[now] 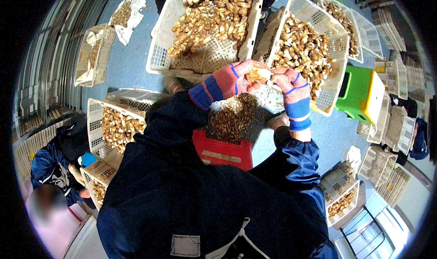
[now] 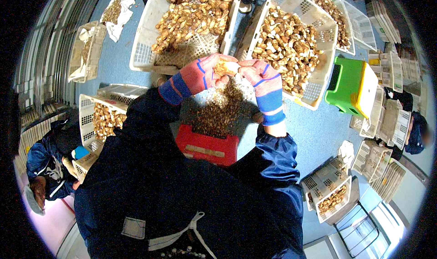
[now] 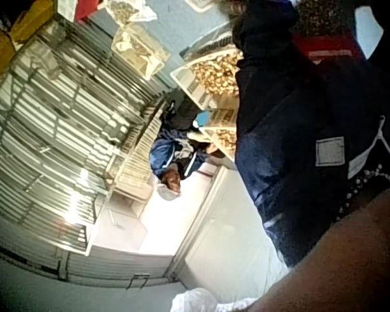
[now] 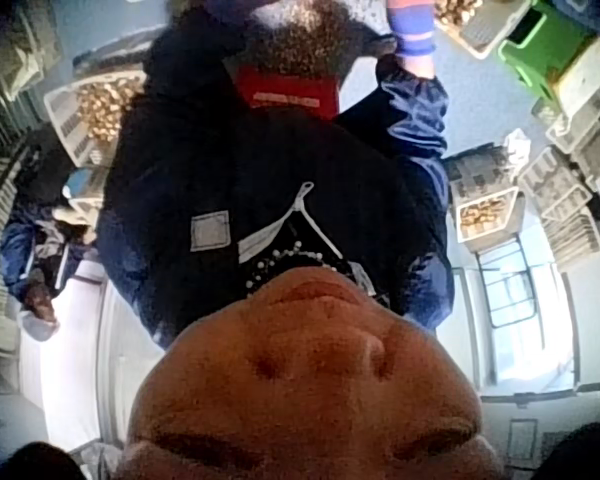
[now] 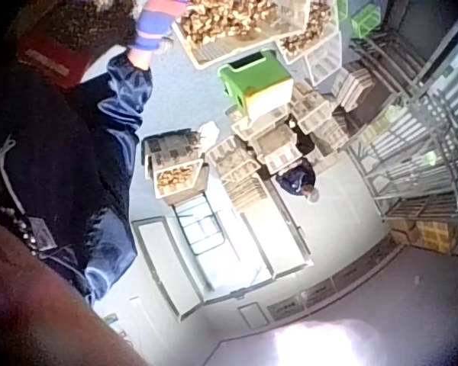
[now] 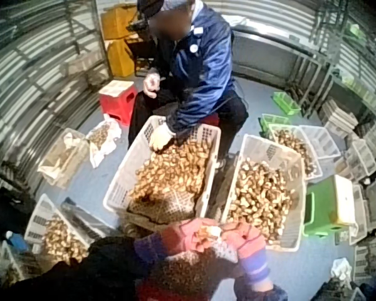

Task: The person sorts through small, brown agricultural products by hand, peeling or cleaning individual items and moving them between plastic baskets.

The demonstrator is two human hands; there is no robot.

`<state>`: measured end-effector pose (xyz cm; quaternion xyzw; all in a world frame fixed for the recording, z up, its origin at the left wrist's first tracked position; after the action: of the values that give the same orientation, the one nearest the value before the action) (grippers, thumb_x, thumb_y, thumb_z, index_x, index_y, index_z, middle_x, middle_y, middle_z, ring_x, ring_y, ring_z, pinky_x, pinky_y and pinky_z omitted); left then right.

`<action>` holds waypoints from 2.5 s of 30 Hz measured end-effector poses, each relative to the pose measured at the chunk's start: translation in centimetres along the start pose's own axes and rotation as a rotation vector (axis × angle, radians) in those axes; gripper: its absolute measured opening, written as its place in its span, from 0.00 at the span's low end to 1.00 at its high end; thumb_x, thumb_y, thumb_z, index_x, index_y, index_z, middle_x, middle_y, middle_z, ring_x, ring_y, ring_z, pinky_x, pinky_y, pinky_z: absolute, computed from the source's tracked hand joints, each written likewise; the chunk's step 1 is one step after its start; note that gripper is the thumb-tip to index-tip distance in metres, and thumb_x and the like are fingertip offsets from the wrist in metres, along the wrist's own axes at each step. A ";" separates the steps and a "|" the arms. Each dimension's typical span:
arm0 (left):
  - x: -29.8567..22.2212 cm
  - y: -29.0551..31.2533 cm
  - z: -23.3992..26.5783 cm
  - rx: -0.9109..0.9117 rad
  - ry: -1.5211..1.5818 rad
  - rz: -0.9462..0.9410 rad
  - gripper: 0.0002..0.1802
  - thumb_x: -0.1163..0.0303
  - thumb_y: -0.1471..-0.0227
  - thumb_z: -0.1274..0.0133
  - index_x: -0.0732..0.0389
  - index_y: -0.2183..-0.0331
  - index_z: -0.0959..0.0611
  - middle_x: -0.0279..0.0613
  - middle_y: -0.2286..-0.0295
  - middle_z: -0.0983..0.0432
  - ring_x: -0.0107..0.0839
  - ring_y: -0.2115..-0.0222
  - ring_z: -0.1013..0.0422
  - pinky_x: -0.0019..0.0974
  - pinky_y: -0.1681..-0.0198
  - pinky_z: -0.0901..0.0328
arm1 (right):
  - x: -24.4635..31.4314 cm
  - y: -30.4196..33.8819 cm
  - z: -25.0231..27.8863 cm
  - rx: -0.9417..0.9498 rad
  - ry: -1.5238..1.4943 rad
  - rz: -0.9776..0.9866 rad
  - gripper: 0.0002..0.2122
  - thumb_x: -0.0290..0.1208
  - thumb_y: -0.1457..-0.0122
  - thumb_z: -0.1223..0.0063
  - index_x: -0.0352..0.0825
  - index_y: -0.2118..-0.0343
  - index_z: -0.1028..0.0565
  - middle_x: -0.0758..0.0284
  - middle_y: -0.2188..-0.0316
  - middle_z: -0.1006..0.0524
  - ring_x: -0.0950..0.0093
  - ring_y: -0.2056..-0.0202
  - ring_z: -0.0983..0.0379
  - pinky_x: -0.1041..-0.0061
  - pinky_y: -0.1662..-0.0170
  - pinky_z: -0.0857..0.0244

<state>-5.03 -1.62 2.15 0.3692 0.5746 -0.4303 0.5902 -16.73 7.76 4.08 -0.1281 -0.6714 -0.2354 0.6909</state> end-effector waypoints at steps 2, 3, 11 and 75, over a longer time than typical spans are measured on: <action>0.2 0.1 -0.1 -0.006 0.011 -0.020 0.22 0.73 0.60 0.46 0.62 0.59 0.31 0.42 0.66 0.29 0.34 0.65 0.31 0.30 0.62 0.35 | -0.2 0.1 0.2 -0.009 -0.082 -0.026 0.05 0.26 0.53 0.47 0.31 0.74 0.26 0.69 0.73 0.26 0.82 0.72 0.33 0.84 0.67 0.39; 0.1 0.1 -0.1 -0.017 -0.019 -0.065 0.22 0.73 0.60 0.46 0.62 0.59 0.31 0.42 0.66 0.29 0.34 0.65 0.31 0.30 0.61 0.36 | -0.5 0.0 0.1 0.018 -0.102 -0.027 0.05 0.26 0.53 0.46 0.31 0.75 0.26 0.68 0.74 0.26 0.82 0.72 0.33 0.84 0.67 0.39; 1.5 0.0 0.4 0.102 -0.245 -0.066 0.21 0.74 0.57 0.48 0.62 0.58 0.32 0.41 0.67 0.27 0.27 0.68 0.30 0.28 0.63 0.35 | -2.9 -0.4 0.2 0.067 -0.165 -0.239 0.07 0.30 0.53 0.46 0.31 0.73 0.26 0.69 0.77 0.26 0.83 0.75 0.33 0.86 0.71 0.40; 21.2 -5.0 6.4 -0.071 -0.261 0.820 0.05 0.71 0.57 0.51 0.59 0.73 0.24 0.40 0.73 0.27 0.32 0.70 0.29 0.33 0.66 0.32 | -8.0 -0.5 -2.8 0.637 1.061 -0.240 0.09 0.32 0.55 0.53 0.37 0.70 0.25 0.56 0.71 0.26 0.59 0.66 0.29 0.65 0.64 0.34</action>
<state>-8.06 -11.13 -18.20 0.4891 0.3154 -0.1832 0.7923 -14.41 7.18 -4.08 0.2943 -0.2841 -0.1310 0.9031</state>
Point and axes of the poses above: each hand's wrist, its own y-axis away from the middle knuckle, its own z-axis out of the back of the hand, x = y × z, the point moved 6 cm from there along -y, towards the middle knuckle
